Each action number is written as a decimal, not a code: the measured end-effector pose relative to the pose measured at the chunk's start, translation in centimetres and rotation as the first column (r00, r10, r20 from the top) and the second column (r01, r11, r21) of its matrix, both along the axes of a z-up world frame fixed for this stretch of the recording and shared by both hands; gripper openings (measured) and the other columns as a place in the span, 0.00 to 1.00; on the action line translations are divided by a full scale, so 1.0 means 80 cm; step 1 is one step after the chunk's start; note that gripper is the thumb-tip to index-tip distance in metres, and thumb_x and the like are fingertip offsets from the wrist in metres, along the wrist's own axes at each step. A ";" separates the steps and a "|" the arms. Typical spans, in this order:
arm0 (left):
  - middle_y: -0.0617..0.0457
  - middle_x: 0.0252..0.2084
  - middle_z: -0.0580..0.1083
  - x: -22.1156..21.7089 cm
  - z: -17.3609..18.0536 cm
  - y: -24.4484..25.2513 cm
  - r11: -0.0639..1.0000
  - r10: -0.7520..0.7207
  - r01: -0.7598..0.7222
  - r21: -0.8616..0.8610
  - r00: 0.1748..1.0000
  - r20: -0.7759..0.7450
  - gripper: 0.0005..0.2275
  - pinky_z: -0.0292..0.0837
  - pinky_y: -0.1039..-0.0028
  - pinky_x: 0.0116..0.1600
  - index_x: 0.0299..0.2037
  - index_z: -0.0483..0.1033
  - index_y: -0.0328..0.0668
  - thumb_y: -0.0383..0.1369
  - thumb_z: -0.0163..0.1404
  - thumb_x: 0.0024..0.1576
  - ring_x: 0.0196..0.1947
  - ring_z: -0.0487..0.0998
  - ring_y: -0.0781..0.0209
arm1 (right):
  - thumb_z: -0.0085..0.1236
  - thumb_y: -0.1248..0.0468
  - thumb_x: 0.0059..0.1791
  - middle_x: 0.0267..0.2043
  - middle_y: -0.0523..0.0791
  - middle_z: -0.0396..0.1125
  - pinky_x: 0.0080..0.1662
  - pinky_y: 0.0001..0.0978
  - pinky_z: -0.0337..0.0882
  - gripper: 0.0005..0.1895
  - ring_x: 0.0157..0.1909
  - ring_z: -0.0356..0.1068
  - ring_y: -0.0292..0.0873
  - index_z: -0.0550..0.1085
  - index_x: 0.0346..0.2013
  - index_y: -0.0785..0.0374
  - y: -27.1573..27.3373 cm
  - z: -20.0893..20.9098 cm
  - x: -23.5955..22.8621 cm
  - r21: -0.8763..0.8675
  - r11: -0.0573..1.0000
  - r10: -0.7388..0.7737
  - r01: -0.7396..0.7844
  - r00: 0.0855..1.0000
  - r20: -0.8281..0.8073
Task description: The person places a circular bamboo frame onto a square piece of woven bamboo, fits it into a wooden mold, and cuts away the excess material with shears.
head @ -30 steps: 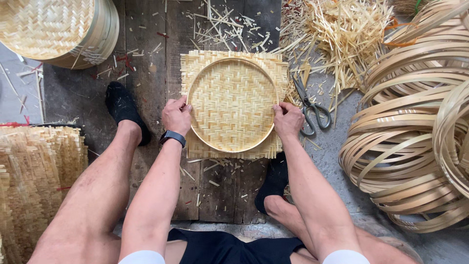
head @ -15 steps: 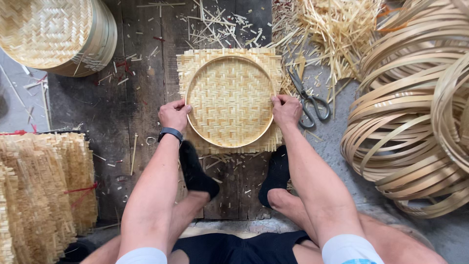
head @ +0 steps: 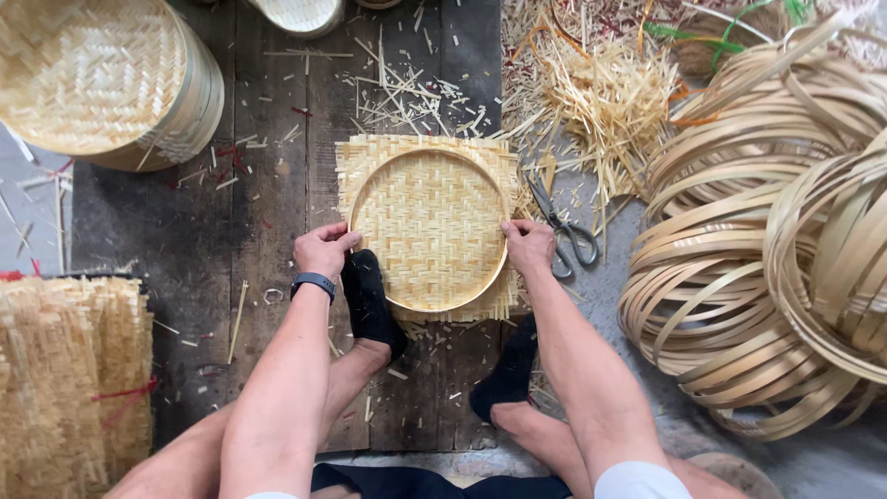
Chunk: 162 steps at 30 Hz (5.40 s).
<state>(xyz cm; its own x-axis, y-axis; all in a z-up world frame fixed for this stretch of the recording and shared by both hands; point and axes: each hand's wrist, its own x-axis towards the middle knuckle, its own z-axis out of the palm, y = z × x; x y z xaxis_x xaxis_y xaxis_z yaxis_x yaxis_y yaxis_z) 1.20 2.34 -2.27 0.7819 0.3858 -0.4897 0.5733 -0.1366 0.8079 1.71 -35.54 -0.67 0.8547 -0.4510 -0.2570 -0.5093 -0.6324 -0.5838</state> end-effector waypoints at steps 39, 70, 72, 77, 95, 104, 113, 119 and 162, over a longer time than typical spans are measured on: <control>0.55 0.52 0.78 0.200 0.038 -0.137 0.401 -0.857 0.563 0.722 0.510 0.078 0.14 0.76 0.62 0.39 0.44 0.80 0.65 0.51 0.42 0.64 0.46 0.80 0.51 | 0.57 0.50 0.53 0.55 0.49 0.71 0.58 0.45 0.67 0.22 0.58 0.68 0.53 0.76 0.55 0.59 0.087 0.067 0.138 -0.442 0.670 0.740 -0.596 0.582 0.337; 0.52 0.56 0.78 0.251 0.071 -0.162 0.482 -0.707 0.863 0.148 0.483 -0.517 0.28 0.66 0.59 0.63 0.52 0.83 0.67 0.67 0.38 0.56 0.58 0.76 0.49 | 0.27 0.36 0.56 0.35 0.57 0.72 0.43 0.51 0.72 0.39 0.38 0.72 0.57 0.75 0.32 0.65 0.070 0.021 0.121 0.076 0.995 0.082 -0.067 0.972 -0.219; 0.51 0.54 0.78 0.245 0.074 -0.166 0.490 -0.687 0.858 0.152 0.488 -0.538 0.29 0.68 0.59 0.62 0.50 0.84 0.66 0.69 0.38 0.55 0.57 0.76 0.48 | 0.25 0.37 0.58 0.38 0.59 0.73 0.46 0.52 0.73 0.39 0.41 0.73 0.58 0.75 0.36 0.67 0.076 0.024 0.124 0.094 0.994 0.081 -0.054 0.947 -0.311; 0.48 0.49 0.81 0.248 0.069 -0.170 0.480 -0.697 0.853 0.205 0.513 -0.501 0.29 0.71 0.57 0.58 0.47 0.85 0.65 0.69 0.39 0.54 0.52 0.79 0.45 | 0.24 0.39 0.57 0.47 0.63 0.72 0.55 0.56 0.67 0.40 0.51 0.72 0.65 0.77 0.47 0.68 0.075 0.011 0.150 0.088 0.993 0.109 -0.079 0.892 -0.438; 0.44 0.54 0.75 0.156 0.010 -0.109 0.772 -0.303 0.055 0.633 0.908 0.290 0.30 0.68 0.55 0.61 0.52 0.79 0.41 0.56 0.29 0.67 0.57 0.74 0.42 | 0.30 0.35 0.52 0.32 0.48 0.71 0.46 0.49 0.68 0.30 0.38 0.70 0.49 0.78 0.47 0.43 0.196 0.035 0.223 0.134 0.758 0.649 -0.638 0.721 -0.242; 0.36 0.32 0.79 0.106 -0.027 -0.045 0.854 -0.348 0.403 0.331 0.913 -0.213 0.38 0.74 0.52 0.39 0.39 0.85 0.41 0.65 0.26 0.61 0.36 0.81 0.38 | 0.36 0.14 0.38 0.30 0.43 0.72 0.38 0.39 0.69 0.48 0.33 0.71 0.41 0.85 0.37 0.47 0.211 0.054 0.236 0.071 0.642 0.675 -0.764 0.518 -0.525; 0.35 0.36 0.80 0.117 -0.047 -0.033 0.951 -0.263 0.283 0.124 0.952 -0.156 0.31 0.73 0.58 0.48 0.41 0.83 0.36 0.60 0.39 0.61 0.40 0.81 0.43 | 0.48 0.29 0.47 0.41 0.49 0.73 0.52 0.45 0.70 0.32 0.46 0.73 0.46 0.79 0.48 0.48 0.209 0.043 0.220 0.013 0.695 0.689 -0.719 0.661 -0.298; 0.38 0.45 0.79 0.099 -0.076 -0.039 0.979 -0.027 0.020 0.203 0.999 0.031 0.29 0.69 0.60 0.55 0.44 0.79 0.32 0.57 0.42 0.63 0.48 0.78 0.45 | 0.54 0.52 0.54 0.56 0.50 0.67 0.57 0.41 0.69 0.16 0.57 0.69 0.51 0.78 0.47 0.59 0.064 0.146 0.150 -0.015 0.811 0.579 -0.585 0.797 0.172; 0.37 0.64 0.71 0.021 0.073 -0.049 0.787 0.076 -0.183 -0.589 0.977 -0.201 0.38 0.55 0.58 0.69 0.65 0.64 0.29 0.60 0.37 0.59 0.64 0.70 0.47 | 0.34 0.48 0.57 0.63 0.51 0.67 0.65 0.40 0.64 0.31 0.64 0.66 0.44 0.64 0.65 0.69 -0.010 0.075 0.002 0.940 0.324 -0.219 0.109 0.975 -0.038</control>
